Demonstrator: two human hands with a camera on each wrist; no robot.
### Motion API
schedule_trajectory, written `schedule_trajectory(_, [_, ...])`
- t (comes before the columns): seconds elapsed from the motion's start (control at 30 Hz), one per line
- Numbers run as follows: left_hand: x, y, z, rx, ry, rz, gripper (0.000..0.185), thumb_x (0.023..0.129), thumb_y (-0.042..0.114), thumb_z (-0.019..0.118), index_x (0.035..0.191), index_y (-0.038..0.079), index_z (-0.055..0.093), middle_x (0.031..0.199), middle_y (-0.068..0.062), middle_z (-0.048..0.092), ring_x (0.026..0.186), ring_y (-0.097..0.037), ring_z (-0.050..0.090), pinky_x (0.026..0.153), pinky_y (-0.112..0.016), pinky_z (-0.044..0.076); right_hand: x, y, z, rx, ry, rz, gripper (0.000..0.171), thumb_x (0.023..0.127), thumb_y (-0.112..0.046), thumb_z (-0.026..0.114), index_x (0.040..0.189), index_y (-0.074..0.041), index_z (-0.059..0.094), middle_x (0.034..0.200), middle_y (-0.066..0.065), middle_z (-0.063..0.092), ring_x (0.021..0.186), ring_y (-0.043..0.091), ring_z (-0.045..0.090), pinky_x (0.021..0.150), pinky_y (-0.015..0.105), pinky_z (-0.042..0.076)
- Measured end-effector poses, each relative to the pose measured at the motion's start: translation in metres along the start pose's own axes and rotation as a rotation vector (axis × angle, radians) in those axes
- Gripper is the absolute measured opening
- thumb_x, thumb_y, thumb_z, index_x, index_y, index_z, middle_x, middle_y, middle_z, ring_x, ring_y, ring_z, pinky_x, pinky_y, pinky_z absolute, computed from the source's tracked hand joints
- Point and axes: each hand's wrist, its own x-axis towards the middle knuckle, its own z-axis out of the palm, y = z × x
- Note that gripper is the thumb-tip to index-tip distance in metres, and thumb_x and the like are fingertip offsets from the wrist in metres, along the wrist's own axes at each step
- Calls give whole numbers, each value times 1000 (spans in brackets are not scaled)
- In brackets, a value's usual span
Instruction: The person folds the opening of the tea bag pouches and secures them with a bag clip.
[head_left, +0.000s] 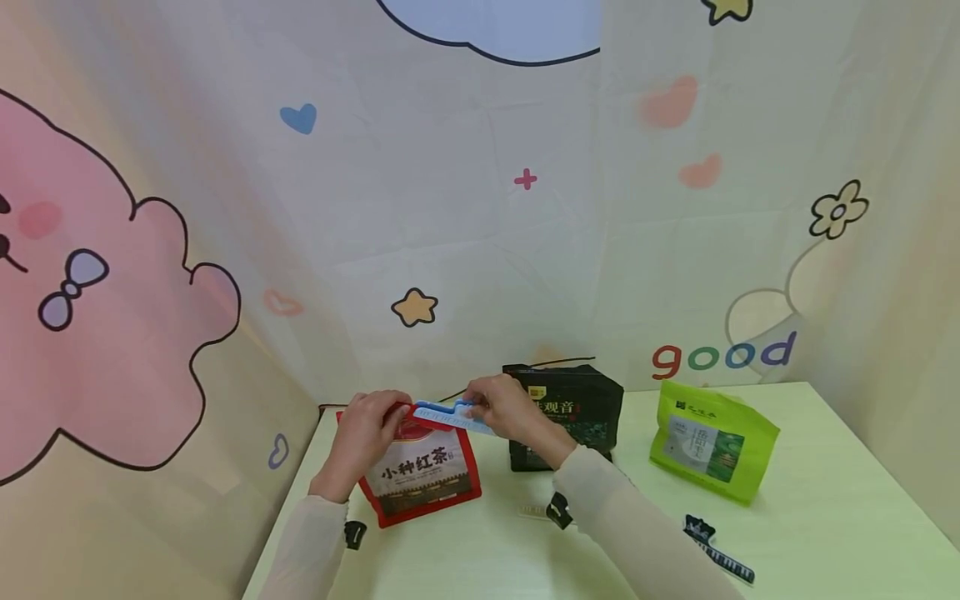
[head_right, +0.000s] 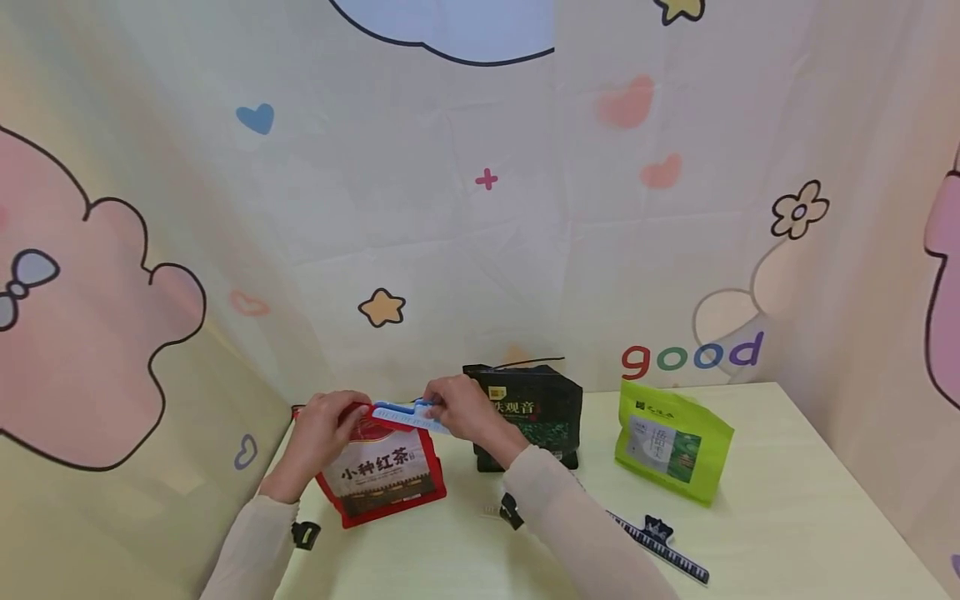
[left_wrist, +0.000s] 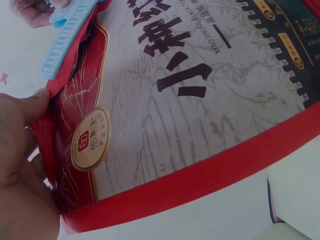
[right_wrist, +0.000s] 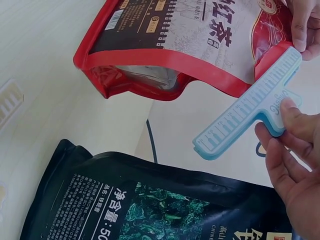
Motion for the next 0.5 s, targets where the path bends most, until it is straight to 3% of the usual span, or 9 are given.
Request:
schedule_trajectory(0.27, [0, -2, -1, 6, 1, 13, 14, 93, 21, 68, 105, 15, 73, 104, -3, 75, 93, -22, 64, 87, -40, 49, 2, -3, 0, -22, -29, 30, 20, 89, -18, 73, 107, -9, 73, 96, 4, 75, 80, 13, 62, 79, 33, 54])
schedule_trajectory(0.5, [0, -3, -7, 39, -19, -14, 20, 93, 28, 69, 108, 15, 72, 108, -4, 74, 97, -24, 65, 91, -44, 48, 0, -4, 0, -11, -51, 59, 25, 90, -19, 72, 113, -10, 71, 103, 4, 74, 85, 14, 63, 82, 33, 54])
